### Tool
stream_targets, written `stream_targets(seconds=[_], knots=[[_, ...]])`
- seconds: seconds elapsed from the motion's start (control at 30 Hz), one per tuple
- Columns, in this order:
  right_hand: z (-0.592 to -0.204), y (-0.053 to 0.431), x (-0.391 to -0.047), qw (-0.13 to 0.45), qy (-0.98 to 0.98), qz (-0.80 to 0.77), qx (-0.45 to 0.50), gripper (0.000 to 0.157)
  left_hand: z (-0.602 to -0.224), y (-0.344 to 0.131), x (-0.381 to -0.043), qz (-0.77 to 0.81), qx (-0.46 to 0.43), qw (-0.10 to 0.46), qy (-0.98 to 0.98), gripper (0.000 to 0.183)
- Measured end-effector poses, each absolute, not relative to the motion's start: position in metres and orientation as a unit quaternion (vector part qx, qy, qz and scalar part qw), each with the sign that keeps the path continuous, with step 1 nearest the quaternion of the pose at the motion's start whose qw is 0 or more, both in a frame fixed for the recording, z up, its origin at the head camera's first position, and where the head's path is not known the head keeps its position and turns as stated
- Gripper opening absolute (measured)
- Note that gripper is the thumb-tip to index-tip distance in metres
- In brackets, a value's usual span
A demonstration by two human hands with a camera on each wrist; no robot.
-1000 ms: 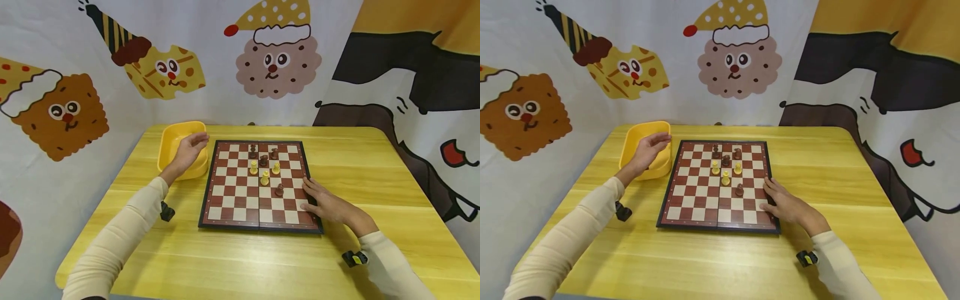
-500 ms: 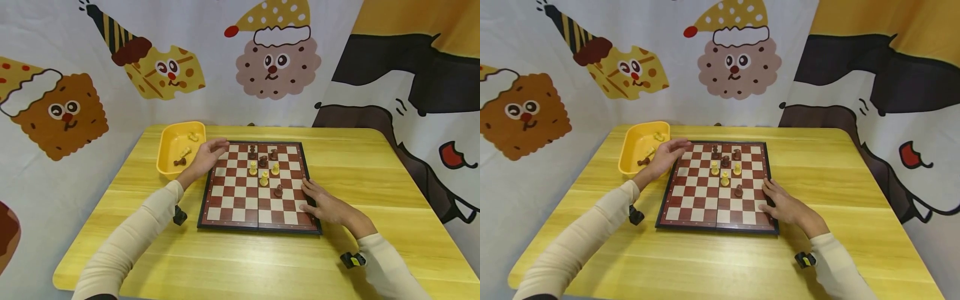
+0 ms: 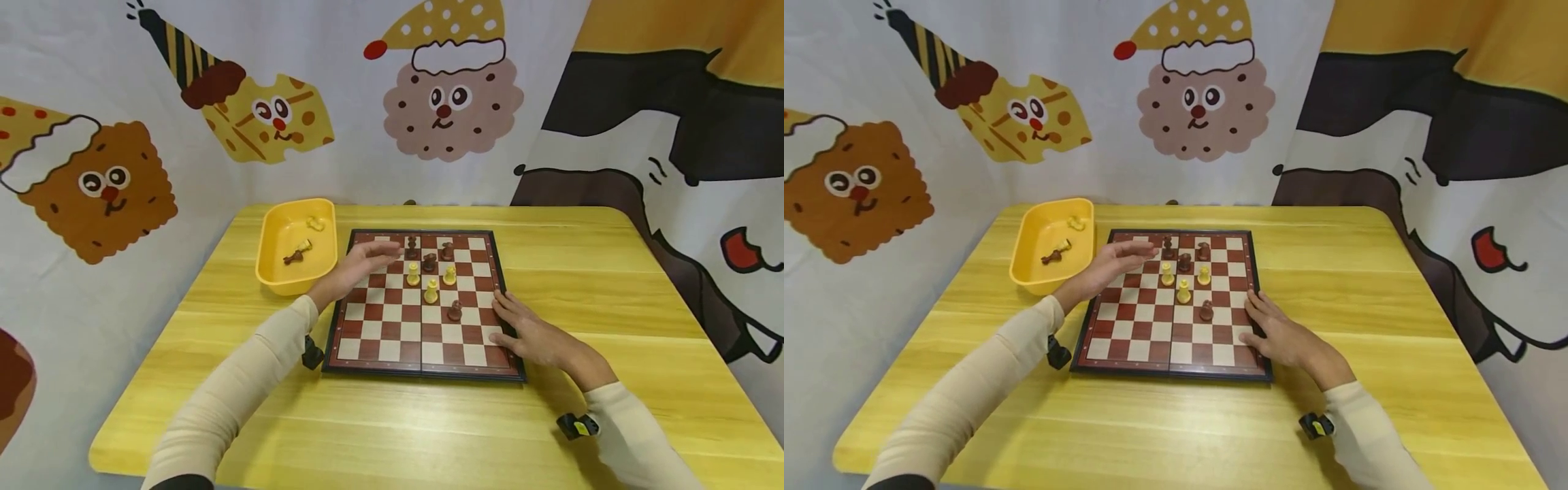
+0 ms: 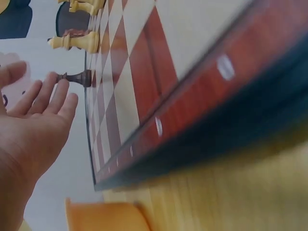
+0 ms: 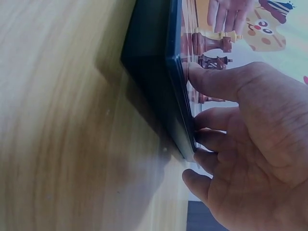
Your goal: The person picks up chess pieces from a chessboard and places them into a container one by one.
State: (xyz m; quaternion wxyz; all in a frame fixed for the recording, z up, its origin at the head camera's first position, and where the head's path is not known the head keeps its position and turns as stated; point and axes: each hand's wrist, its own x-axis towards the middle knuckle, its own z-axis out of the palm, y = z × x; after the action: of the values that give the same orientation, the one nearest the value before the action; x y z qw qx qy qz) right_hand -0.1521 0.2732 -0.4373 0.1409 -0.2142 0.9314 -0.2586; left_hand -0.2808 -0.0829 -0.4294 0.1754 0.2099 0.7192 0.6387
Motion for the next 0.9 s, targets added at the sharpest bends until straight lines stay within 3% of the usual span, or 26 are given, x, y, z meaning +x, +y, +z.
stream_targets(seconds=[0.5, 0.9], knots=[[-0.436, 0.271, -0.151, 0.142, 0.935, -0.247, -0.210, 0.076, -0.437, -0.052, -0.284, 0.658, 0.189, 0.250, 0.685, 0.034], [-0.440, 0.271, -0.149, 0.138, 0.938, -0.244, -0.205, 0.076, -0.447, -0.046, -0.281, 0.558, 0.205, 0.197, 0.780, 0.025]])
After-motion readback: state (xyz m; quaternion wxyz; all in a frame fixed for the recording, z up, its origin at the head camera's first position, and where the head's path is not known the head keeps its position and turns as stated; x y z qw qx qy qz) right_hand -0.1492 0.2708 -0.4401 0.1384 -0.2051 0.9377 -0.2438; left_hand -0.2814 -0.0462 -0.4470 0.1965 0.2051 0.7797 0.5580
